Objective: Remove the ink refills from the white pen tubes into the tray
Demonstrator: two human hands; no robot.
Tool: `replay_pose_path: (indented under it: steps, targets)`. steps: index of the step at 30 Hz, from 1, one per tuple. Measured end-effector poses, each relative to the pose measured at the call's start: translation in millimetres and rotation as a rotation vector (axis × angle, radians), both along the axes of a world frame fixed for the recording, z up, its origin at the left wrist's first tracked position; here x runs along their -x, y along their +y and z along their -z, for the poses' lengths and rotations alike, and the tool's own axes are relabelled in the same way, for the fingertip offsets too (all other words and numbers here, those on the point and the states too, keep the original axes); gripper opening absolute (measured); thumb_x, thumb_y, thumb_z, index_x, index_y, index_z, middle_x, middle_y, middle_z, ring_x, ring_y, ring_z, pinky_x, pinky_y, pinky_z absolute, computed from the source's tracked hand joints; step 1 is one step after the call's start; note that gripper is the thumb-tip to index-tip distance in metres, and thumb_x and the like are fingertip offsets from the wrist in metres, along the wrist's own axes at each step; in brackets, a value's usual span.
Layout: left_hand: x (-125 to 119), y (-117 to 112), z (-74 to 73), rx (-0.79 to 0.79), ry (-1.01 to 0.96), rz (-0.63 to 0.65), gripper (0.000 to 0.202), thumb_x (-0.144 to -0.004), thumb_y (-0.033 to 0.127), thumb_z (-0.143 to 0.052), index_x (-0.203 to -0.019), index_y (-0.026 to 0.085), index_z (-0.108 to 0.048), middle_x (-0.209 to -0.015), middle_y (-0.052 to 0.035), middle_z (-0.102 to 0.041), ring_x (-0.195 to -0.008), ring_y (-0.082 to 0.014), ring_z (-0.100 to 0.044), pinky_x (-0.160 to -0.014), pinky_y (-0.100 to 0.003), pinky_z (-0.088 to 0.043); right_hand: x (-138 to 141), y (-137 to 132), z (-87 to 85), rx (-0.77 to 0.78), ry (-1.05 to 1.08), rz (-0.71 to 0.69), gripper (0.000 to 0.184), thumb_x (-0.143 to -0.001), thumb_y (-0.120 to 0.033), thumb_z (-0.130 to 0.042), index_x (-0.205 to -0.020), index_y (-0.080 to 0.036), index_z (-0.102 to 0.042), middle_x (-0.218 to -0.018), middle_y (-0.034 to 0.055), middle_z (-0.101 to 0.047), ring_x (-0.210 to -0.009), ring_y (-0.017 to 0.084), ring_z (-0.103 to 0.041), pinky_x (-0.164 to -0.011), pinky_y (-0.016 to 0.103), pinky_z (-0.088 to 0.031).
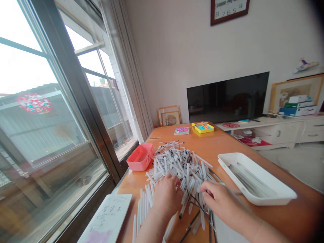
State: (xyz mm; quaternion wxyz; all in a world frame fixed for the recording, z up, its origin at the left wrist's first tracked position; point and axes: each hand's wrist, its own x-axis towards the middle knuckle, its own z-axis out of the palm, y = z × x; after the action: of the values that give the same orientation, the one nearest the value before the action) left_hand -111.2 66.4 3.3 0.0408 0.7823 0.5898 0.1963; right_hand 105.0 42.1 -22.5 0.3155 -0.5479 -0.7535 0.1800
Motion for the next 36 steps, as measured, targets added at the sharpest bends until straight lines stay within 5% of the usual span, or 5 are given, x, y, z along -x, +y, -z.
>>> replay_pose_path:
  steps: [6, 12, 23, 30, 36]
  targets:
    - [-7, 1, 8.7, -0.026, 0.119, -0.045, 0.013, -0.077, 0.034, -0.062, -0.086, 0.025, -0.065, -0.095, -0.0072, -0.068, -0.092, -0.0296, -0.061, -0.079, -0.039, -0.038, 18, -3, 7.7, -0.01, 0.019, -0.043, 0.017, -0.091, -0.029, -0.049, -0.076, -0.024, -0.055, -0.081, 0.0, -0.062, -0.073, 0.017, -0.059, -0.067, 0.028, -0.039]
    - [-13, 2, 6.8, -0.015, 0.175, -0.052, 0.014, -0.082, 0.024, -0.051, -0.082, 0.022, -0.065, -0.092, -0.0085, -0.07, -0.087, -0.0271, -0.063, -0.075, -0.036, -0.039, 30, -5, 15.6, 0.003, -0.038, -0.009, 0.013, -0.086, -0.034, -0.06, -0.078, -0.024, -0.055, -0.082, -0.0006, -0.064, -0.073, 0.018, -0.059, -0.067, 0.028, -0.036]
    - [-23, -1, 17.9, 0.062, -0.047, 0.004, 0.02, -0.09, 0.027, -0.045, -0.087, 0.023, -0.064, -0.086, -0.0068, -0.071, -0.077, -0.0236, -0.064, -0.062, -0.029, -0.032, 27, 17, 30.3, -0.042, -0.149, 0.164, 0.017, -0.086, -0.022, -0.053, -0.07, -0.023, -0.05, -0.071, 0.0005, -0.064, -0.071, 0.018, -0.06, -0.063, 0.028, -0.032]
    - [-21, 3, 24.5, 0.069, -0.431, -0.009, 0.031, -0.086, 0.024, -0.054, -0.114, 0.024, -0.065, -0.087, -0.0056, -0.068, -0.077, -0.0218, -0.06, -0.071, -0.03, -0.036, 6, 32, 34.6, -0.054, -0.21, 0.266, 0.027, -0.089, -0.038, -0.053, -0.067, -0.024, -0.048, -0.063, 0.0014, -0.061, -0.061, 0.019, -0.055, -0.056, 0.029, -0.026]
    - [-19, 9, 13.4, 0.244, -1.051, -0.051, 0.049, -0.082, 0.023, -0.061, -0.13, 0.018, -0.055, -0.08, -0.0001, -0.057, -0.067, -0.0145, -0.052, -0.063, -0.025, -0.037, -2, 22, 19.1, -0.1, -0.073, 0.203, 0.029, -0.095, -0.037, -0.044, -0.069, -0.024, -0.049, -0.068, 0.0012, -0.062, -0.066, 0.02, -0.057, -0.06, 0.029, -0.033]
